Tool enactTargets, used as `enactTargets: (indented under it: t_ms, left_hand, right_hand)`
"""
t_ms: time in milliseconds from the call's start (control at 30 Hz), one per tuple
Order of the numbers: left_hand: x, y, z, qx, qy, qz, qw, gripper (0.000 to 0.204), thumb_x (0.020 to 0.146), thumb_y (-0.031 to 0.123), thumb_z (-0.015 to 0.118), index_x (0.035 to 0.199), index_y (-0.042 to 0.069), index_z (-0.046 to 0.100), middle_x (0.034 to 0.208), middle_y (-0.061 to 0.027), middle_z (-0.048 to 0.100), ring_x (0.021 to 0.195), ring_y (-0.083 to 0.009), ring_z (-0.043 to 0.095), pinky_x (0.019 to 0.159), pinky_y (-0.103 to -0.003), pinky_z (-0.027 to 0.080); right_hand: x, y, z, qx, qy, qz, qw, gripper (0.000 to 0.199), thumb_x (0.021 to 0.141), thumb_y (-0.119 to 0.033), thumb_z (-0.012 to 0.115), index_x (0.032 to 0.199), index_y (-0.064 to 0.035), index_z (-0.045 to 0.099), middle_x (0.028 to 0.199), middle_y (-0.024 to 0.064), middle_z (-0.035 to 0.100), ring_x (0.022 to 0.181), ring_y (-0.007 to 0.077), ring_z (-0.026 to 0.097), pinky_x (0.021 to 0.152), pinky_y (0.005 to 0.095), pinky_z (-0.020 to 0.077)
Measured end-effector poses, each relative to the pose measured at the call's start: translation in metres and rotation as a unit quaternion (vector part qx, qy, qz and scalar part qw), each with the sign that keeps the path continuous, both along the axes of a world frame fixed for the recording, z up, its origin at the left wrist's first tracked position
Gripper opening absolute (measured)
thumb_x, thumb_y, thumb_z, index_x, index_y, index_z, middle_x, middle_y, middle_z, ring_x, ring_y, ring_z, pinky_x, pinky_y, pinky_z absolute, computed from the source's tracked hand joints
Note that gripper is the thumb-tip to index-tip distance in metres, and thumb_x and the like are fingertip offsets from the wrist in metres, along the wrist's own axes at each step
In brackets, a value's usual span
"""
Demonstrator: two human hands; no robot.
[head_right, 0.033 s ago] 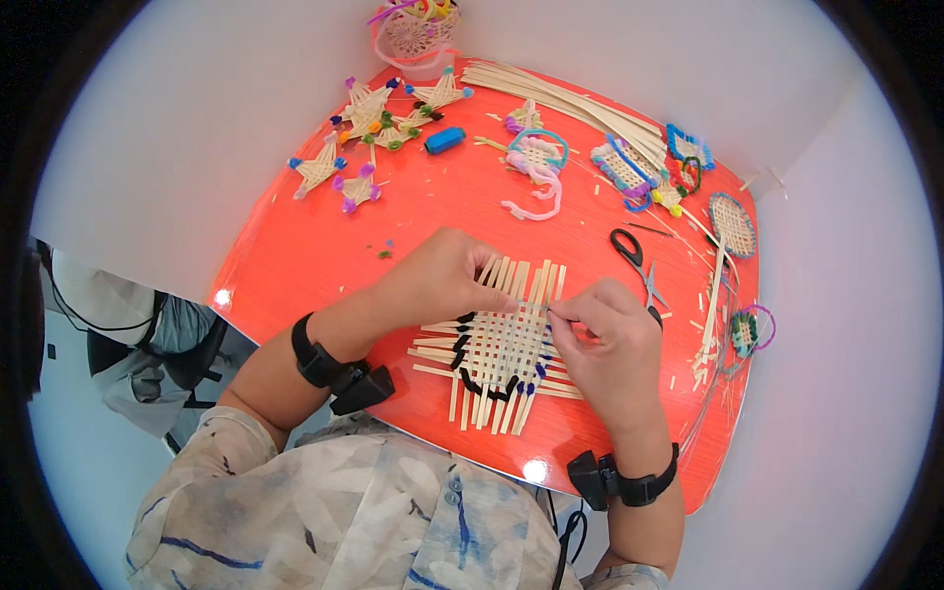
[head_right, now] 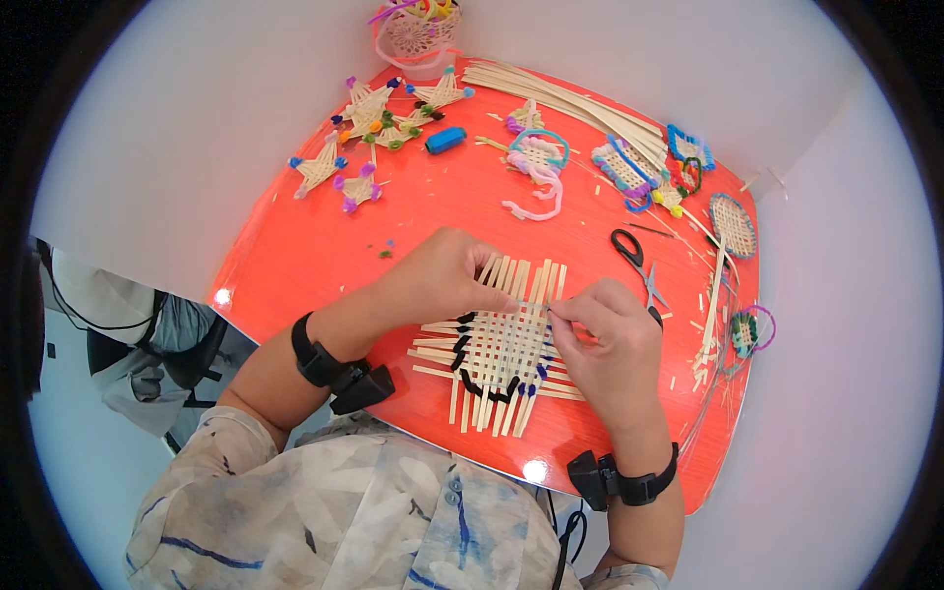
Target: Weaving blue and black ribbon through a star-shaped wooden frame on a table.
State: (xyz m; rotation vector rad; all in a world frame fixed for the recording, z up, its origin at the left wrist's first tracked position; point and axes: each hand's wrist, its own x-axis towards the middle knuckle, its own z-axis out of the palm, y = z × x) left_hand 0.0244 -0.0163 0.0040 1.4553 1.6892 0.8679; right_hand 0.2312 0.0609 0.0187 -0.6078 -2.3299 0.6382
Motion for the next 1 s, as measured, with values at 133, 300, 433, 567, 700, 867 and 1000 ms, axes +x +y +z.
enactTargets:
  t_ms: [133,300,433,567,700,867,1000]
  left_hand:
    - [-0.003,0.0,0.003,-0.007,-0.079,0.008,0.997,0.02,0.072,0.015,0.08,0.081,-0.001,0.071,0.068,-0.0071,0.068,0.06,-0.0084,0.059,0.057,-0.029,0.046]
    - [-0.007,0.001,0.002,-0.007,-0.104,-0.002,0.995,0.019,0.071,0.014,0.079,0.081,0.0,0.072,0.072,-0.0094,0.07,0.064,-0.0104,0.062,0.061,-0.03,0.049]
    - [-0.008,0.002,0.003,-0.031,-0.088,-0.009,0.996,0.019,0.073,0.013,0.079,0.084,0.0,0.072,0.072,-0.0064,0.07,0.065,-0.0078,0.061,0.06,-0.028,0.048]
    - [-0.009,0.002,-0.001,-0.023,-0.151,-0.011,0.988,0.018,0.072,0.013,0.078,0.082,-0.001,0.072,0.071,-0.0082,0.07,0.064,-0.0095,0.062,0.061,-0.029,0.049]
    - [-0.01,0.003,-0.004,-0.038,-0.133,-0.043,0.989,0.019,0.076,0.012,0.079,0.088,-0.001,0.071,0.076,-0.0025,0.07,0.067,-0.0058,0.06,0.062,-0.026,0.048]
    - [-0.008,0.003,-0.002,0.006,-0.115,-0.023,0.993,0.019,0.073,0.014,0.079,0.084,0.0,0.072,0.072,-0.0072,0.07,0.064,-0.0086,0.061,0.06,-0.029,0.048]
    - [-0.009,0.005,-0.012,0.001,-0.173,-0.057,0.983,0.02,0.073,0.015,0.079,0.084,0.0,0.072,0.071,-0.0077,0.07,0.063,-0.0091,0.061,0.06,-0.029,0.048]
  right_hand:
    - [-0.001,0.003,-0.003,0.078,0.025,0.028,0.996,0.014,0.067,0.003,0.073,0.079,-0.0039,0.068,0.072,0.0056,0.058,0.065,0.0201,0.059,0.055,0.0305,0.0473]
    - [-0.002,0.0,0.001,0.184,-0.046,0.054,0.98,0.016,0.067,0.001,0.071,0.082,-0.0041,0.067,0.076,0.004,0.058,0.07,0.0207,0.057,0.057,0.0323,0.0475]
    - [-0.002,-0.002,0.001,0.223,-0.079,0.071,0.969,0.017,0.069,0.002,0.066,0.085,-0.0036,0.067,0.081,0.0051,0.057,0.072,0.0219,0.056,0.059,0.0326,0.0477]
    - [-0.003,-0.005,0.004,0.198,-0.03,0.06,0.978,0.02,0.068,0.002,0.064,0.087,-0.0039,0.066,0.082,0.0067,0.057,0.072,0.0226,0.056,0.06,0.0328,0.0477]
    - [0.001,-0.006,0.006,0.191,-0.075,0.059,0.977,0.02,0.069,0.001,0.063,0.088,-0.0044,0.066,0.078,0.0068,0.056,0.072,0.0229,0.056,0.06,0.0334,0.0462]
    - [0.001,-0.005,0.005,0.201,-0.066,0.078,0.974,0.018,0.069,0.0,0.063,0.086,-0.0056,0.065,0.074,0.0052,0.056,0.069,0.0232,0.055,0.06,0.0356,0.044]
    - [0.003,-0.003,0.012,0.212,-0.062,0.052,0.974,0.015,0.069,-0.003,0.063,0.083,-0.0076,0.064,0.074,0.0031,0.056,0.072,0.0218,0.054,0.067,0.036,0.0429]
